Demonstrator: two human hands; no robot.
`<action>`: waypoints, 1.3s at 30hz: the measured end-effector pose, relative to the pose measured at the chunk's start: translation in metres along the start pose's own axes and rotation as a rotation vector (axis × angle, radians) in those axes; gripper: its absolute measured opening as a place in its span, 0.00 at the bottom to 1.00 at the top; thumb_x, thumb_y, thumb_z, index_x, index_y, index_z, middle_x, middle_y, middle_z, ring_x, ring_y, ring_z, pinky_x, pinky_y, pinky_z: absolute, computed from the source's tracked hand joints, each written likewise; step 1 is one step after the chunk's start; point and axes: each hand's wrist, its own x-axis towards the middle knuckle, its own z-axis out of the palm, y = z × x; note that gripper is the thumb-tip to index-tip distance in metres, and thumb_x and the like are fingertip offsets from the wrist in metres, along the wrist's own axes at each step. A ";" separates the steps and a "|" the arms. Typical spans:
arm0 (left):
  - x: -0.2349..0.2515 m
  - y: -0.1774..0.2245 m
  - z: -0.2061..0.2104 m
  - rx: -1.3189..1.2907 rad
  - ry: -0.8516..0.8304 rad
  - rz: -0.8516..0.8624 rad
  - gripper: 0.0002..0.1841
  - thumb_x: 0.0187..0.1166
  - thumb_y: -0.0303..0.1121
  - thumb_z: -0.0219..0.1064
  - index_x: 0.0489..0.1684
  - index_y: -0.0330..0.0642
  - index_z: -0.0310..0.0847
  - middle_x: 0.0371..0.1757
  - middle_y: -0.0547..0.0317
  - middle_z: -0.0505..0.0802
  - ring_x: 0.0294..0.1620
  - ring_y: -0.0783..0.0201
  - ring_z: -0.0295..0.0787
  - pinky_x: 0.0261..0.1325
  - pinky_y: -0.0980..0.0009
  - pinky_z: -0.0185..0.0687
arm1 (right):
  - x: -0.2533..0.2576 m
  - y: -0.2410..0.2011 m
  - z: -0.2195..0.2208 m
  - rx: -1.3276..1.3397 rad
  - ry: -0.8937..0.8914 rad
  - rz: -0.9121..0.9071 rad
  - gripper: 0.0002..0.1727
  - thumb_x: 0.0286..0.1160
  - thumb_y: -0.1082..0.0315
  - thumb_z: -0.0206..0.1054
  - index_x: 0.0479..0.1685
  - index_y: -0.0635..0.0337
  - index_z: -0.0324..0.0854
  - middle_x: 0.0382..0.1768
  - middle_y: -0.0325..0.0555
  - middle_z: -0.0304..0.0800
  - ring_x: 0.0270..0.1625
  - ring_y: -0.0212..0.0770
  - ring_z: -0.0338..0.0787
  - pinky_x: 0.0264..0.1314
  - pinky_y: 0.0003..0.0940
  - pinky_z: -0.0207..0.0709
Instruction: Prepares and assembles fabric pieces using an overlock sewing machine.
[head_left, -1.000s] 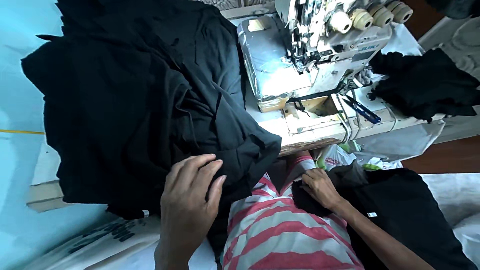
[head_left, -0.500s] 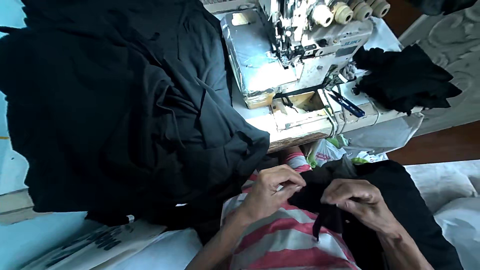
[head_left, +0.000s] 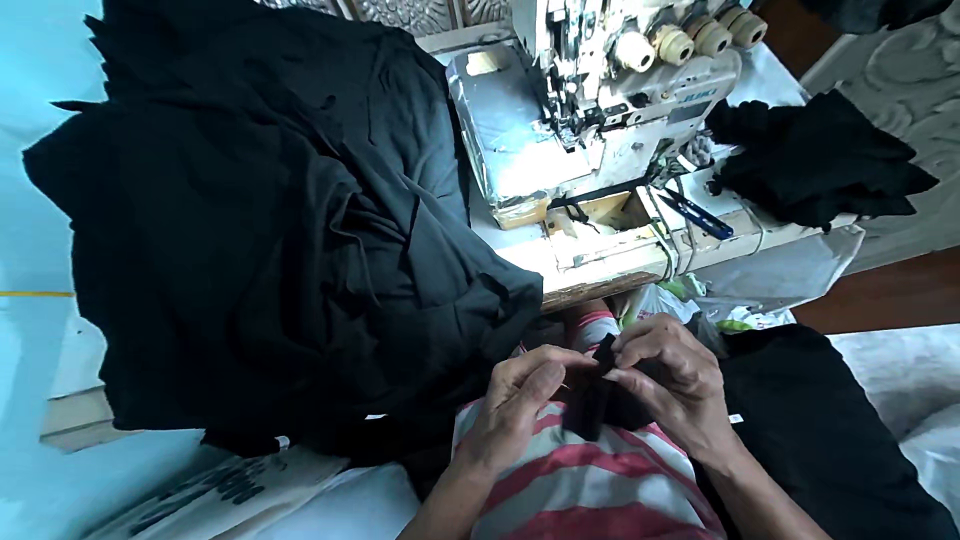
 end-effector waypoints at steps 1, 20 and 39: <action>0.000 0.002 0.002 0.002 0.006 -0.017 0.17 0.92 0.40 0.54 0.55 0.47 0.90 0.52 0.73 0.95 0.51 0.80 0.91 0.55 0.78 0.88 | -0.001 0.001 0.000 -0.022 0.001 0.000 0.10 0.82 0.58 0.69 0.41 0.54 0.81 0.45 0.34 0.85 0.57 0.19 0.82 0.63 0.11 0.74; 0.004 -0.013 -0.009 0.221 -0.156 0.131 0.11 0.80 0.39 0.72 0.35 0.42 0.81 0.53 0.62 0.91 0.67 0.72 0.83 0.68 0.74 0.80 | -0.010 0.013 -0.003 0.589 -0.205 0.168 0.06 0.73 0.68 0.73 0.34 0.52 0.80 0.41 0.28 0.89 0.52 0.18 0.86 0.57 0.16 0.79; -0.003 0.004 -0.008 0.086 0.058 -0.084 0.06 0.79 0.28 0.67 0.46 0.47 0.89 0.45 0.76 0.94 0.47 0.83 0.88 0.52 0.84 0.84 | -0.013 0.007 -0.020 -0.167 -0.206 0.107 0.10 0.71 0.65 0.63 0.36 0.59 0.88 0.39 0.45 0.87 0.45 0.28 0.84 0.47 0.19 0.77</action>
